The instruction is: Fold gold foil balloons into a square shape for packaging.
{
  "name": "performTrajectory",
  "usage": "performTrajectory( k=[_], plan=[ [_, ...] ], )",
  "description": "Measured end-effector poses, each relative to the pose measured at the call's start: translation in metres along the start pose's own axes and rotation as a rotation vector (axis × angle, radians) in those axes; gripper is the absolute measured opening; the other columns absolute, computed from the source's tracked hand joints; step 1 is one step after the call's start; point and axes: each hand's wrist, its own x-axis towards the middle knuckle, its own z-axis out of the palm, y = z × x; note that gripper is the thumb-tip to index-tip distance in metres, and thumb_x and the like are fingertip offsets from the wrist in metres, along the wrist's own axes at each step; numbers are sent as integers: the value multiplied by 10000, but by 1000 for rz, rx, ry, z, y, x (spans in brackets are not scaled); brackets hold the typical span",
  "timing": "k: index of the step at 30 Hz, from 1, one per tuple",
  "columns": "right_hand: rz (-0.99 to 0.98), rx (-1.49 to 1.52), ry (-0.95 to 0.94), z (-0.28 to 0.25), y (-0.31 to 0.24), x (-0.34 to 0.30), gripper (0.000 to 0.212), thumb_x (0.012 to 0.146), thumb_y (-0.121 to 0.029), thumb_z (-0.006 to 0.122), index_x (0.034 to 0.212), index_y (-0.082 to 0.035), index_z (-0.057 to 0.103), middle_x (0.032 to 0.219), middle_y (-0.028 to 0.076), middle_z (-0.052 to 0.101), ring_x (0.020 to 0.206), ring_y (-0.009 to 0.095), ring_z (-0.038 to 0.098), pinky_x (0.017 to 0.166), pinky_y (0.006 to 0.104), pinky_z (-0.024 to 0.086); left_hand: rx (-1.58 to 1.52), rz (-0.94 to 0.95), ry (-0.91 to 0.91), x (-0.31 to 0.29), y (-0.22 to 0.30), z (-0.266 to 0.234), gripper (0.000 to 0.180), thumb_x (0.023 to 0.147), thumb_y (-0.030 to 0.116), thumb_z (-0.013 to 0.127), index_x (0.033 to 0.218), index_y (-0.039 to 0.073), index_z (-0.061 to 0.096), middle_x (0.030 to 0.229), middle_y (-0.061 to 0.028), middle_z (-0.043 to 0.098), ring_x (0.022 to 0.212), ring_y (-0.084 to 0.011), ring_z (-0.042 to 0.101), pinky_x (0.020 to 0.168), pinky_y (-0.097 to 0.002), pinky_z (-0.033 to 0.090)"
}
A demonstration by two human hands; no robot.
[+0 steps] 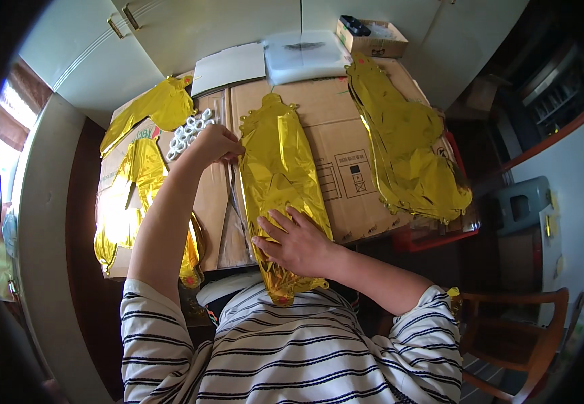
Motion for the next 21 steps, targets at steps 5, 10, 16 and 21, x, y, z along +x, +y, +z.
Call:
performTrajectory(
  k=[5,10,16,21],
  plan=[
    [7,-4,-4,0,0,0,519,968,-359,627,1428,-133,541,1512,202,465,1404,413,431,1152,599,334,-1,-15,41,-4,0,2,306,769,85,843,977,-50,663,712,-77,676,575,-145,643,520,-289,537],
    [8,9,-1,-1,0,1,521,964,-351,633,1428,-133,538,1511,201,461,1401,414,432,1150,606,336,-18,21,49,-2,-7,1,360,769,88,845,1040,-59,658,731,-79,677,597,-142,647,532,-289,541],
    [0,-4,-10,-1,0,1,521,963,-347,629,1428,-131,538,1511,200,457,1403,417,429,1148,610,338,11,46,98,5,-10,0,383,752,131,849,1049,-39,676,765,-71,687,644,-133,657,578,-292,551],
    [-3,2,-14,-2,1,2,501,963,-337,622,1412,-122,559,1501,200,471,1402,419,430,1147,608,340,291,233,291,-5,-14,12,333,765,145,831,1028,7,681,863,-83,701,741,-174,677,677,-307,554]
  ],
)
